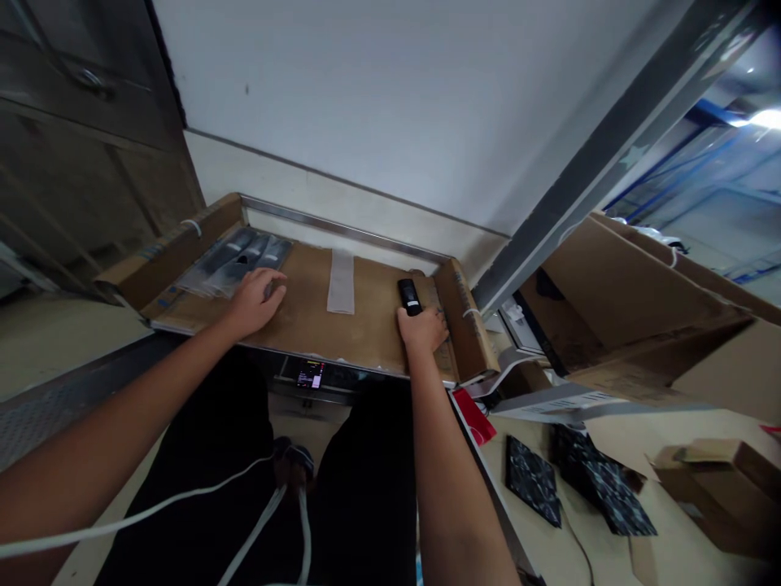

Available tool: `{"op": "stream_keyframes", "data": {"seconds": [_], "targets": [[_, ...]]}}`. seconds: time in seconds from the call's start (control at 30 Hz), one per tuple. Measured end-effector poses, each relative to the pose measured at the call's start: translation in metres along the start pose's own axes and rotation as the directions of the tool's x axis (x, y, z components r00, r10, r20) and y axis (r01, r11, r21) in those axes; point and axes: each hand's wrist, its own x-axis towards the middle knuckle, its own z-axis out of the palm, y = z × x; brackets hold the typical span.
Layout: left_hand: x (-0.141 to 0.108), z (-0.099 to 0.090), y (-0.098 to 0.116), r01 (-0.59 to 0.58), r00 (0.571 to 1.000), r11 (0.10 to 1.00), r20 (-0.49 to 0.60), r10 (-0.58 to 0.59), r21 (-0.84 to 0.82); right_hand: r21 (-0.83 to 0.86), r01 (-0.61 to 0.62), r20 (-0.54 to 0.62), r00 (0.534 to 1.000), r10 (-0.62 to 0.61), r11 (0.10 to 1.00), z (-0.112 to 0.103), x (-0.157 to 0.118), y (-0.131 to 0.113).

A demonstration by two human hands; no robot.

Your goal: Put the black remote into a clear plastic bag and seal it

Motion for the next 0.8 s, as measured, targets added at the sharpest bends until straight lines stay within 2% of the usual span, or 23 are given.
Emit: {"op": "stream_keyframes", "data": {"seconds": [0.1,0.2,0.3,0.4,0.6,0.8], "targets": [[-0.001,0.003,0.003,-0.033,0.999,0.999,0.014,0.034,-0.017,0.117,0.006,0.042,0.999,-0.011,0.993,0.000,0.000,0.003],[-0.001,0.010,0.011,0.019,0.993,0.991,0.121,-0.003,-0.135,0.239,0.020,0.048,0.998,-0.033,0.971,0.003,0.002,0.008],[0.001,0.022,0.023,0.080,0.978,0.969,0.207,-0.031,-0.234,0.352,0.048,0.016,0.998,-0.057,0.935,0.007,0.005,0.012],[0.004,0.038,0.037,0.068,0.975,0.961,0.220,-0.008,-0.267,0.440,0.054,0.026,0.997,-0.073,0.896,0.011,0.008,0.015],[0.014,0.064,0.059,0.021,0.973,0.963,0.227,0.042,-0.270,0.506,0.049,0.062,0.994,-0.093,0.861,0.015,0.009,0.017],[0.025,0.076,0.067,-0.091,0.956,0.975,0.258,0.142,-0.201,0.516,0.068,0.113,0.983,-0.147,0.854,0.012,0.007,0.016]]}}
